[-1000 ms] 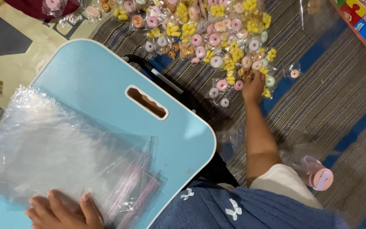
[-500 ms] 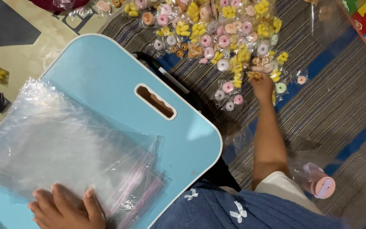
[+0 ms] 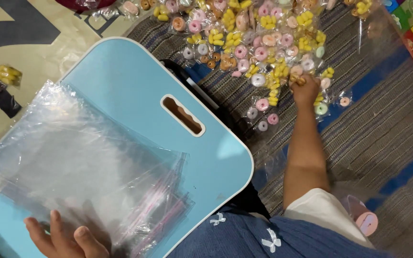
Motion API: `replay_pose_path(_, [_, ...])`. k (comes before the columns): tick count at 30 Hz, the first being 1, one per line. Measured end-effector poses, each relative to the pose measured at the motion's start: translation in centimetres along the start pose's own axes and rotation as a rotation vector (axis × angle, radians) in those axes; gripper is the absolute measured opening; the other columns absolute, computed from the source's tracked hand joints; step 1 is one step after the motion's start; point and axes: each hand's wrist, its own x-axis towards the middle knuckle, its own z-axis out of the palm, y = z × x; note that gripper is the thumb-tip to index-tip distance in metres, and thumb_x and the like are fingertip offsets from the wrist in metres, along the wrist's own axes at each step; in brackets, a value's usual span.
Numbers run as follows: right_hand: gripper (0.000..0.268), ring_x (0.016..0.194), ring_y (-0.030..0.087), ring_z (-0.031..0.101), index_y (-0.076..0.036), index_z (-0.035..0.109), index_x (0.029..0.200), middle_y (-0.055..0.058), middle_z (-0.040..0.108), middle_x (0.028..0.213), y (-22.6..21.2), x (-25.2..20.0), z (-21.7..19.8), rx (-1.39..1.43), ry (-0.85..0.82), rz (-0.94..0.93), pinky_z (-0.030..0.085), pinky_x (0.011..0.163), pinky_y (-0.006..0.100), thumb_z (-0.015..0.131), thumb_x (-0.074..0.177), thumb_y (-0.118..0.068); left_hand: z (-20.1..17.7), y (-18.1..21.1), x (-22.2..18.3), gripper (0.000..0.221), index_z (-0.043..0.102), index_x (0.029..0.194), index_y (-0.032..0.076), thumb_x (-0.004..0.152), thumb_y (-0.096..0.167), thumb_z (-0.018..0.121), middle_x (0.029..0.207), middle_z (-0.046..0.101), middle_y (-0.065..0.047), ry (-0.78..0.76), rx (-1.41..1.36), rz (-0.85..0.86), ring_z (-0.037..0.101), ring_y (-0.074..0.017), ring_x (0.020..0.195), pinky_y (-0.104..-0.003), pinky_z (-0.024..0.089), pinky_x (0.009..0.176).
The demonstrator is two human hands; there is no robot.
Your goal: The person picks up ring-shaped cookies from a pile and places them inside clear plastic bags on a blue table.
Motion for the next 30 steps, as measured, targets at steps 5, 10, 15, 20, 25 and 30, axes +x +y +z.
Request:
replay_pose_path(5, [0.076,0.097,0.02,0.075,-0.014,0.055,0.145,0.008,0.07,0.131,0.0,-5.1,-0.1,0.61,0.087,0.469,0.068,0.065,0.022,0.076,0.074,0.001,-0.3,0.8,-4.0,0.072,0.052,0.146,-0.032,0.113,0.031,0.044,0.17,0.02,-0.037,-0.107,-0.316,-0.818,0.027,-0.0518,0.158,-0.065,0.034,0.123])
replay_pose_path(10, [0.02,0.086,0.021,0.065,-0.006,0.066,0.117,0.014,0.067,0.105,-2.8,-9.9,2.5,1.341,-0.034,0.757,0.059,0.066,0.027,0.066,0.097,-0.013,-0.7,-0.9,-6.0,0.059,0.051,0.148,-0.015,0.1,0.018,0.062,0.169,0.022,-0.038,-0.081,-0.42,-0.707,0.027,-0.0539,0.16,-0.061,0.029,0.129])
replay_pose_path(15, [0.019,0.09,0.014,0.064,-0.014,0.062,0.113,0.004,0.067,0.108,-19.7,-19.5,-4.6,1.136,-0.161,-0.078,0.054,0.076,0.025,0.07,0.098,-0.006,-2.3,-0.7,-5.7,0.058,0.054,0.144,-0.008,0.1,0.029,0.062,0.169,0.026,-0.033,-0.137,-0.384,-0.667,0.024,-0.0564,0.158,-0.067,0.026,0.128])
replay_pose_path(20, [0.005,0.085,0.021,0.073,-0.02,0.076,0.1,0.008,0.08,0.11,-34.5,-28.1,-8.0,0.248,0.082,-1.899,0.048,0.066,0.037,0.077,0.102,-0.025,-2.5,-0.8,-7.6,0.067,0.047,0.151,0.007,0.094,0.035,0.07,0.17,0.026,-0.026,-0.229,-0.336,-0.55,0.027,-0.0541,0.157,-0.065,0.03,0.122])
replay_pose_path(25, [0.016,0.119,0.04,0.062,-0.013,0.065,0.104,0.02,0.054,0.144,-35.1,-28.8,-7.3,0.064,-0.424,-1.905,0.051,0.087,0.054,0.077,0.096,-0.006,-3.6,0.1,-8.4,0.072,0.04,0.156,0.011,0.096,0.042,0.063,0.17,0.027,-0.021,-0.315,-0.311,-0.555,0.024,-0.0492,0.158,-0.062,0.027,0.122])
replay_pose_path(30, [0.017,0.091,0.024,0.063,-0.006,0.071,0.106,0.011,0.065,0.101,-34.0,-28.8,-7.7,0.229,-0.613,-1.477,0.048,0.077,0.036,0.078,0.093,0.002,-3.8,0.1,-9.3,0.07,0.042,0.156,0.014,0.096,0.042,0.064,0.168,0.032,-0.02,-0.308,-0.355,-0.544,0.028,-0.0496,0.155,-0.063,0.028,0.122])
